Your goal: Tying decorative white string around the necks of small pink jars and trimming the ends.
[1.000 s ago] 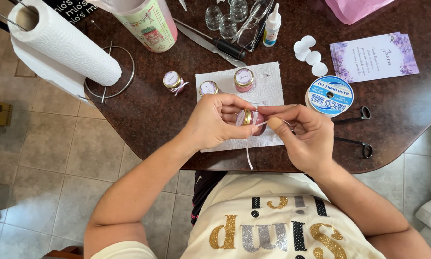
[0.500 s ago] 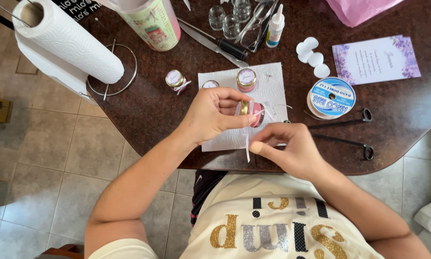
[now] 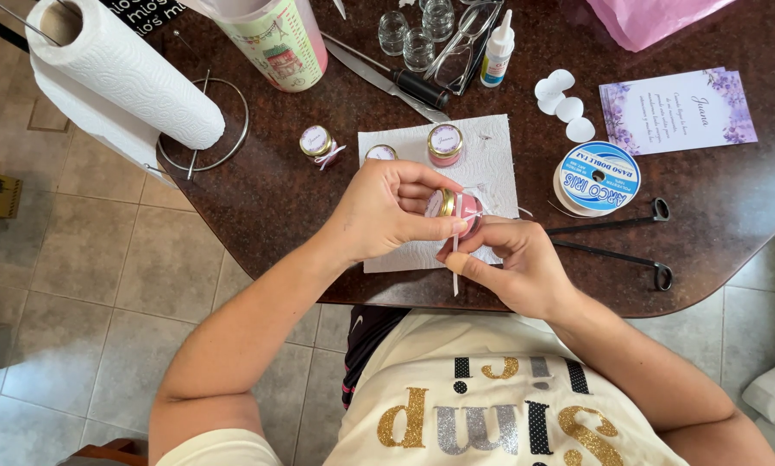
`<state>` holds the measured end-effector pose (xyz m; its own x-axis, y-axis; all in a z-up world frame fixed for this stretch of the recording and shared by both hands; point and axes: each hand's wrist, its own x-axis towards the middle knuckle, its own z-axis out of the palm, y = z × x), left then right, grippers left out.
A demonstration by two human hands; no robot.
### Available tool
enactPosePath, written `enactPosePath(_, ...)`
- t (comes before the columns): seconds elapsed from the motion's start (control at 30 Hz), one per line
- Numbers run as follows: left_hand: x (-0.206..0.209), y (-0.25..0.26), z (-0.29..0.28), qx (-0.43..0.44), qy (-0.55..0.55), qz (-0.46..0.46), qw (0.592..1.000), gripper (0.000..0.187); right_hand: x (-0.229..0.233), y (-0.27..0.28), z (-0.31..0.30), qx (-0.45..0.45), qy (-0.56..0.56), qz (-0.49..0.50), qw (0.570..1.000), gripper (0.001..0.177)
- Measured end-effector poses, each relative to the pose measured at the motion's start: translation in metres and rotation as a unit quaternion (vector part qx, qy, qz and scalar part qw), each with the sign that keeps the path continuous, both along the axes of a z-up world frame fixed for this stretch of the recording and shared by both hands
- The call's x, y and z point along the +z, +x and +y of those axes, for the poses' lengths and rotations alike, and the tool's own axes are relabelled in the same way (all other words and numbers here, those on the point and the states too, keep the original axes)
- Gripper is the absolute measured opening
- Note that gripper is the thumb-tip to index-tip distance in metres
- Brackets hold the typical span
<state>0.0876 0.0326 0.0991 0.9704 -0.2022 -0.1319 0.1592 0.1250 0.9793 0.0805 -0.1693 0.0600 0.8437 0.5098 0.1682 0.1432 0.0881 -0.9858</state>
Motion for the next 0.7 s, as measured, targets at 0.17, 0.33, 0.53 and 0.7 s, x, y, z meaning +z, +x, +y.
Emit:
enactPosePath(0.17,0.008,-0.002,0.001,-0.008,-0.004,0.001,1.0,0.042,0.003,0.005,-0.005,0.031,-0.013,-0.035,0.999,0.005)
enactPosePath(0.33,0.007,-0.002,0.004,-0.022,-0.007,0.006,1.0,0.043,0.026,0.006,-0.005,0.053,-0.033,-0.081,0.995,0.007)
enactPosePath(0.53,0.003,-0.002,0.006,-0.028,0.001,0.017,0.999,0.044,0.034,0.01,-0.008,0.09,-0.084,-0.122,0.985,0.008)
enactPosePath(0.7,-0.014,0.001,0.013,-0.048,0.021,0.033,0.998,0.047,0.029,0.01,-0.008,0.092,-0.11,-0.15,0.978,0.008)
